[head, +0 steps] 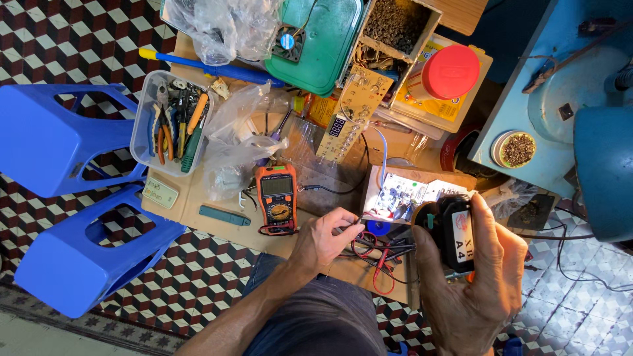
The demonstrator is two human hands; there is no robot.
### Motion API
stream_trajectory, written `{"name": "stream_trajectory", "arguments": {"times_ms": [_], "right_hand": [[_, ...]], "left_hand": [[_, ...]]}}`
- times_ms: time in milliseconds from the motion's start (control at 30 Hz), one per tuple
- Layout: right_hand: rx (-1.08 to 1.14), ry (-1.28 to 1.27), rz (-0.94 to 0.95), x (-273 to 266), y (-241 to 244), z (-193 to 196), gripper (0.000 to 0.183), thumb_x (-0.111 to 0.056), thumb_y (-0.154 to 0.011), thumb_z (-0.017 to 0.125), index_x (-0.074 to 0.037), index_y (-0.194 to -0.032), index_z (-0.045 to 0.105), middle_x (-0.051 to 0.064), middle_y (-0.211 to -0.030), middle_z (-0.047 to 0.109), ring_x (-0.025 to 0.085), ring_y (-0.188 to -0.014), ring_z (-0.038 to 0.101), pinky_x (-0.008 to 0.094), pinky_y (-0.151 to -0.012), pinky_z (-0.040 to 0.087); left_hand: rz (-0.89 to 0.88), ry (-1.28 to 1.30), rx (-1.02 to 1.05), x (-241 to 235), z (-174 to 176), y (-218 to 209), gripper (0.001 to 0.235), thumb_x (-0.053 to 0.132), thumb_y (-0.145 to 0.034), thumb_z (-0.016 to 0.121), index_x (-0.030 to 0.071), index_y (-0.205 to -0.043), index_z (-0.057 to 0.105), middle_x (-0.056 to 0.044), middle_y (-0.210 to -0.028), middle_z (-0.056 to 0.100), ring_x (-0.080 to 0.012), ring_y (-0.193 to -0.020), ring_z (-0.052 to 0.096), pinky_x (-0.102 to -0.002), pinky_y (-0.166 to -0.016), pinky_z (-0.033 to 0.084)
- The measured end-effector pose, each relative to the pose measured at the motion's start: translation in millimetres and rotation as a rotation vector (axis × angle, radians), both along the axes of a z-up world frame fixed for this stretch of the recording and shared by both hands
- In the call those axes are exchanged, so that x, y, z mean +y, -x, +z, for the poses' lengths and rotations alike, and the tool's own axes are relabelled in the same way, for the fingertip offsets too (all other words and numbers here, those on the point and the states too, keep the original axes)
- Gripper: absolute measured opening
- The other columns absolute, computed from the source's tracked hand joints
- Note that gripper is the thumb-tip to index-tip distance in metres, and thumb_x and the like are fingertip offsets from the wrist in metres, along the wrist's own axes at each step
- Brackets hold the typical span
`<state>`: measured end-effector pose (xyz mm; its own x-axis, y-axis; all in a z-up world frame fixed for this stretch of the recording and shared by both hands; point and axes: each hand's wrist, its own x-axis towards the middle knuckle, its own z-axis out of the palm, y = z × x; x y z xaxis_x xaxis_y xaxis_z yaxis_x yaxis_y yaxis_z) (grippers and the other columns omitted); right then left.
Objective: The person plugs a power strip into a wall socket and then uses a multimeter to test a circuit board. They connect the multimeter probes to various points on the board and observe the readings. The person also uses a flashlight to inspect the circuit board.
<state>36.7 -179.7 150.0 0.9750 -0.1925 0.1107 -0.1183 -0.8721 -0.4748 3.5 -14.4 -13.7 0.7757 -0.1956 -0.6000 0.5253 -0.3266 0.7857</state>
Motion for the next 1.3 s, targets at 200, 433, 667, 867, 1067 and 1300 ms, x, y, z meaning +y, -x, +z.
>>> {"name": "stream_trajectory", "arguments": {"times_ms": [200, 433, 667, 867, 1067, 1300], "right_hand": [[-0.032, 0.003, -0.004, 5, 16, 3, 0.073, -0.012, -0.082, 0.093, -0.002, -0.145, 0.058, 0.017, -0.124, 0.061, 0.025, -0.11, 0.066, 0.036, -0.092, 0.057], [-0.026, 0.004, -0.036, 7, 24, 2, 0.072, -0.011, -0.08, 0.092, -0.001, -0.143, 0.059, 0.018, -0.122, 0.06, 0.025, -0.109, 0.066, 0.035, -0.09, 0.058], [-0.022, 0.0, -0.042, 8, 26, 2, 0.069, -0.011, -0.085, 0.092, -0.002, -0.145, 0.06, 0.017, -0.124, 0.06, 0.022, -0.11, 0.067, 0.03, -0.087, 0.061], [-0.066, 0.018, -0.034, 7, 30, 3, 0.069, -0.01, -0.083, 0.092, -0.003, -0.144, 0.06, 0.017, -0.124, 0.06, 0.023, -0.111, 0.066, 0.032, -0.089, 0.061], [-0.097, -0.021, -0.052, 5, 36, 1, 0.069, -0.009, -0.088, 0.092, -0.003, -0.148, 0.058, 0.016, -0.126, 0.059, 0.021, -0.109, 0.066, 0.028, -0.087, 0.059], [-0.067, 0.008, -0.04, 5, 32, -2, 0.069, -0.008, -0.081, 0.092, -0.003, -0.142, 0.06, 0.017, -0.126, 0.059, 0.025, -0.113, 0.065, 0.033, -0.092, 0.06]], "left_hand": [[0.005, 0.012, -0.023, 0, -1, 2, 0.026, 0.027, -0.09, 0.075, 0.006, -0.105, 0.072, -0.009, -0.096, 0.08, -0.0185, -0.083, 0.079, -0.031, -0.07, 0.061], [-0.015, 0.027, -0.07, 1, 2, 6, 0.022, 0.026, -0.091, 0.075, 0.007, -0.101, 0.073, -0.008, -0.092, 0.08, -0.0183, -0.08, 0.08, -0.032, -0.066, 0.06], [-0.063, -0.01, -0.095, 2, 7, 4, 0.021, 0.026, -0.089, 0.076, 0.008, -0.099, 0.072, -0.008, -0.09, 0.079, -0.0192, -0.077, 0.079, -0.033, -0.063, 0.059], [-0.074, -0.024, -0.14, 3, 8, 6, 0.02, 0.025, -0.089, 0.077, 0.008, -0.098, 0.071, -0.009, -0.089, 0.078, -0.02, -0.076, 0.078, -0.034, -0.062, 0.058], [-0.087, -0.039, -0.209, 2, 5, 5, 0.019, 0.024, -0.089, 0.077, 0.007, -0.096, 0.071, -0.01, -0.09, 0.078, -0.0216, -0.075, 0.078, -0.034, -0.063, 0.058], [-0.078, -0.038, -0.18, 2, 3, 5, 0.02, 0.024, -0.089, 0.077, 0.007, -0.097, 0.071, -0.011, -0.089, 0.078, -0.0217, -0.074, 0.078, -0.035, -0.062, 0.058]]}}
